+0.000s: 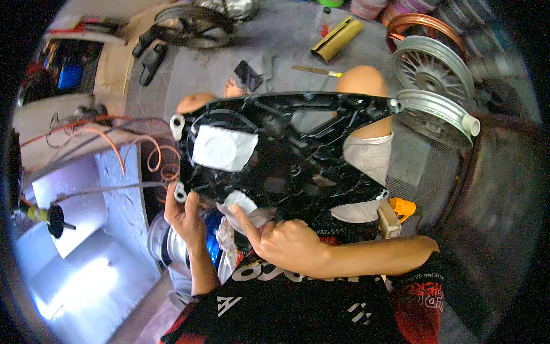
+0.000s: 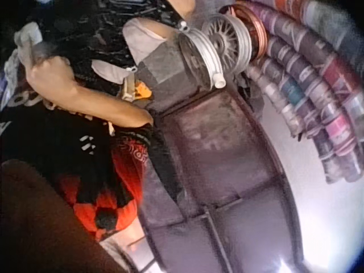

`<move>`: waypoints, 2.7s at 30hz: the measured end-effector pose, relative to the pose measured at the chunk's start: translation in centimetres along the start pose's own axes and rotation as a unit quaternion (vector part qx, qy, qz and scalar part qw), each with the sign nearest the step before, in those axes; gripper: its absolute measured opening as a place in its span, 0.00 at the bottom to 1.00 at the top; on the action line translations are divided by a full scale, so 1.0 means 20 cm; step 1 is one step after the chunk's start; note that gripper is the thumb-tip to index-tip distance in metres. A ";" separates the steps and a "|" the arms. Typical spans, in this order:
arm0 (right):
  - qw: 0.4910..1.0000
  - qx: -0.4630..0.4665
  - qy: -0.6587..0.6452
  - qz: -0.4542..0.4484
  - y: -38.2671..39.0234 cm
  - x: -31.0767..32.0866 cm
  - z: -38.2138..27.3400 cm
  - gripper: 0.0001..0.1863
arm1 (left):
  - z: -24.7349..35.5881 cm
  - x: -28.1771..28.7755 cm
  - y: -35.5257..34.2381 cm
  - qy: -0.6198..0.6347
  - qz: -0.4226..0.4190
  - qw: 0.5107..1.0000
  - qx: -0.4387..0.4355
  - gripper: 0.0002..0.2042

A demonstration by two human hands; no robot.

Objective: The person sits on the floor and uses a heat gun on a black mechanical part. They then apply masking tape to specific areas, use a small brush to apply a white substance, and scrape the surface with a metal tool.

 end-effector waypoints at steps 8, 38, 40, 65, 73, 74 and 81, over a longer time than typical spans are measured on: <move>0.994 0.034 -0.107 0.005 0.09 -0.06 0.10 0.41 | -0.05 0.08 0.00 -0.001 0.033 0.999 0.018 0.18; 0.314 -0.567 -0.708 0.282 1.00 -2.50 2.03 0.15 | 0.13 0.11 -0.06 -0.032 0.063 0.996 0.060 0.22; 0.366 -0.528 -0.706 0.298 0.98 -2.43 2.03 0.14 | 0.14 0.10 -0.07 -0.012 0.045 0.998 0.034 0.22; 0.723 -0.475 -0.385 0.322 1.22 -0.90 1.46 0.07 | 0.08 0.01 -0.17 -0.023 -0.079 0.996 -0.044 0.15; 0.640 -0.219 -0.500 0.541 0.96 0.07 0.78 0.17 | 0.05 0.01 -0.18 -0.010 -0.070 0.993 -0.091 0.17; 0.615 -0.104 -0.577 0.528 0.88 0.17 0.70 0.18 | 0.03 0.01 -0.20 0.004 -0.073 0.994 -0.086 0.17; 0.846 0.125 -0.429 0.291 0.35 0.25 0.34 0.16 | 0.02 0.00 -0.17 0.000 -0.039 0.995 -0.094 0.17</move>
Point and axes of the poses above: each hand's wrist, its own y-axis away from the middle knuckle, its own x-axis out of the back of the hand, z = x × y, the point moved 4 cm from there along -y, towards the middle knuckle, and after that the axes turned 9 degrees about -z, right-handed, at the moved point
